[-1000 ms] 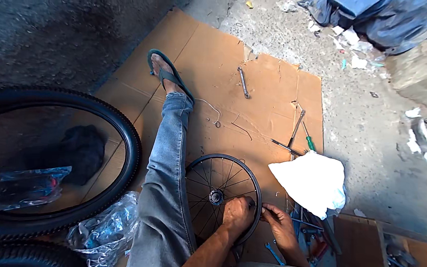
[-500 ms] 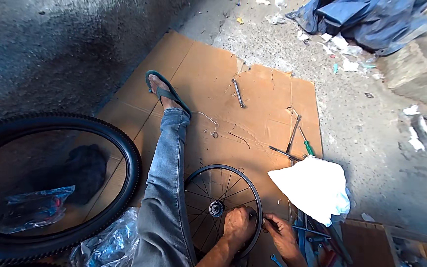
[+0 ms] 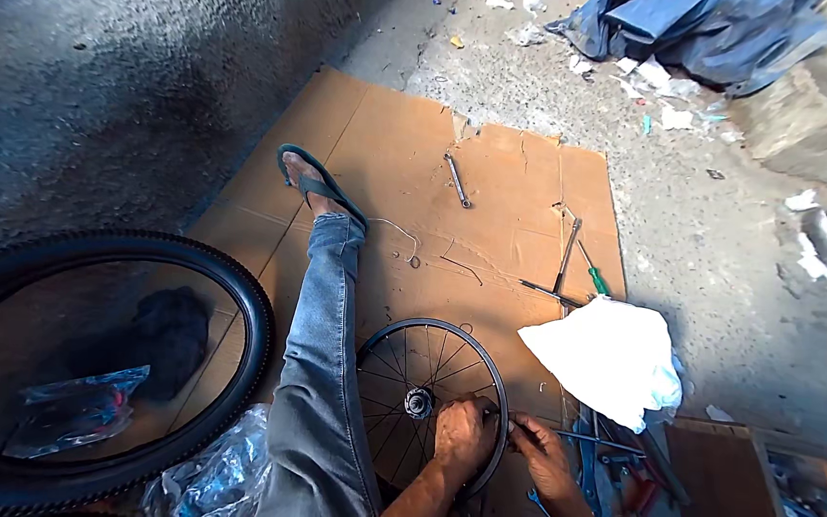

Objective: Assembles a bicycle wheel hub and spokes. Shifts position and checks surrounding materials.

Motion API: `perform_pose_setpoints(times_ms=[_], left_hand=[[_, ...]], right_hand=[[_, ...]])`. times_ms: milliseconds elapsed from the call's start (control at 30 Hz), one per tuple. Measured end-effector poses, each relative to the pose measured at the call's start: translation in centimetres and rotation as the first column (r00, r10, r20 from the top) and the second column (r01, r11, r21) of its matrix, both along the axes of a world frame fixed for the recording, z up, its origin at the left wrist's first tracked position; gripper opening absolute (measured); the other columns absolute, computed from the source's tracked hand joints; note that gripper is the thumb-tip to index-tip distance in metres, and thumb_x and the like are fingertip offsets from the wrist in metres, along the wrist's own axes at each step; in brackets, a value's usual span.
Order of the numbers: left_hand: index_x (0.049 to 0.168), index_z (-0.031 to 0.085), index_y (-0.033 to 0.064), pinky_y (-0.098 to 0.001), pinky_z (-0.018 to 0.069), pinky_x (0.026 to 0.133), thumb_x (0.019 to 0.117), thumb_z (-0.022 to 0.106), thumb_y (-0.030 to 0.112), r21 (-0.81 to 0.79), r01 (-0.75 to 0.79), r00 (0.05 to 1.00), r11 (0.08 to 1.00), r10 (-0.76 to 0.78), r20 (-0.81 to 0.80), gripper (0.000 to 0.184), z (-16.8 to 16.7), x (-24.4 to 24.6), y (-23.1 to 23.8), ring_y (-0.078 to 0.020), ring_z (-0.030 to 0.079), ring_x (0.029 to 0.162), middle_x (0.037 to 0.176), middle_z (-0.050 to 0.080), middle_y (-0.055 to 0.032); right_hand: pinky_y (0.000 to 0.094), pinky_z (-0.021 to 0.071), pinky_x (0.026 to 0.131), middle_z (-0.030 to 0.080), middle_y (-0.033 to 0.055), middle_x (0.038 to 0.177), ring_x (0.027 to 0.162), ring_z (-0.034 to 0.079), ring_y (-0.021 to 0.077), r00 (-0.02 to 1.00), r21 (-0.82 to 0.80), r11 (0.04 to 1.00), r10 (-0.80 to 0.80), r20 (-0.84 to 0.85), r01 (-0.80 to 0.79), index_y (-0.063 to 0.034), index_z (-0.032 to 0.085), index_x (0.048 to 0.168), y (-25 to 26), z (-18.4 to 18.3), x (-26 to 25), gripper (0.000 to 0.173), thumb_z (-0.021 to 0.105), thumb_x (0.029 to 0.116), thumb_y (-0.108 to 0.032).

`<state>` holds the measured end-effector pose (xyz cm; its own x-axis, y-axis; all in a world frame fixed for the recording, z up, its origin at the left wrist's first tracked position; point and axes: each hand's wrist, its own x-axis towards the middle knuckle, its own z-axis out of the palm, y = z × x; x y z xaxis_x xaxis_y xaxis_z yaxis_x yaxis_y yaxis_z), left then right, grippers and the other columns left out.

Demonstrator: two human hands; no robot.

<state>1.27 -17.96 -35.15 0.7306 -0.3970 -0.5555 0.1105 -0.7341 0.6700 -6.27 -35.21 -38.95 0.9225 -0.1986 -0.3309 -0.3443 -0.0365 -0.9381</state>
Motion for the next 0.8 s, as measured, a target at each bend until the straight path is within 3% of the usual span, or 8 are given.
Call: perform_pose_setpoints(times_ms=[300,533,800], left_hand=[[0.119,0.073,0.0241,-0.043,0.0489,0.102,0.102,0.049,0.037,0.003,0.002,0.999,1.0,-0.002,0.042,0.032,-0.4,-0.2,0.0,-0.0177,0.067,0.11,0.114,0.071,-0.0012],[0.119,0.072,0.0256,-0.0416,0.0486,0.102,0.1023,0.049,0.038,-0.006,-0.038,0.998,0.999,0.039,0.046,0.031,-0.3,-0.1,-0.2,-0.0158,0.066,0.111,0.117,0.071,0.0009],[0.12,0.072,0.0256,-0.0423,0.0495,0.102,0.102,0.049,0.038,-0.009,-0.045,0.998,0.999,0.046,0.037,0.032,-0.4,0.1,-0.2,-0.017,0.066,0.111,0.118,0.07,0.0004]], right_hand=[[0.0335,0.0598,0.07,0.071,0.0143,0.092,0.078,0.068,0.0209,0.999,0.056,0.997,-0.047,0.002,0.047,0.002,0.07,0.108,0.6,0.0,1.3,0.018,0.061,0.0992,-0.011],[0.0317,0.0577,0.067,0.07,0.0132,0.09,0.075,0.066,0.0188,0.987,0.05,0.986,-0.158,-0.023,0.159,0.0019,0.071,0.108,1.7,-0.2,1.1,0.018,0.059,0.1007,-0.009],[0.0333,0.0599,0.071,0.072,0.0148,0.092,0.078,0.069,0.0205,0.994,0.075,0.991,-0.109,-0.026,0.11,0.0028,0.072,0.105,0.8,-0.1,1.3,0.016,0.064,0.0967,-0.008]])
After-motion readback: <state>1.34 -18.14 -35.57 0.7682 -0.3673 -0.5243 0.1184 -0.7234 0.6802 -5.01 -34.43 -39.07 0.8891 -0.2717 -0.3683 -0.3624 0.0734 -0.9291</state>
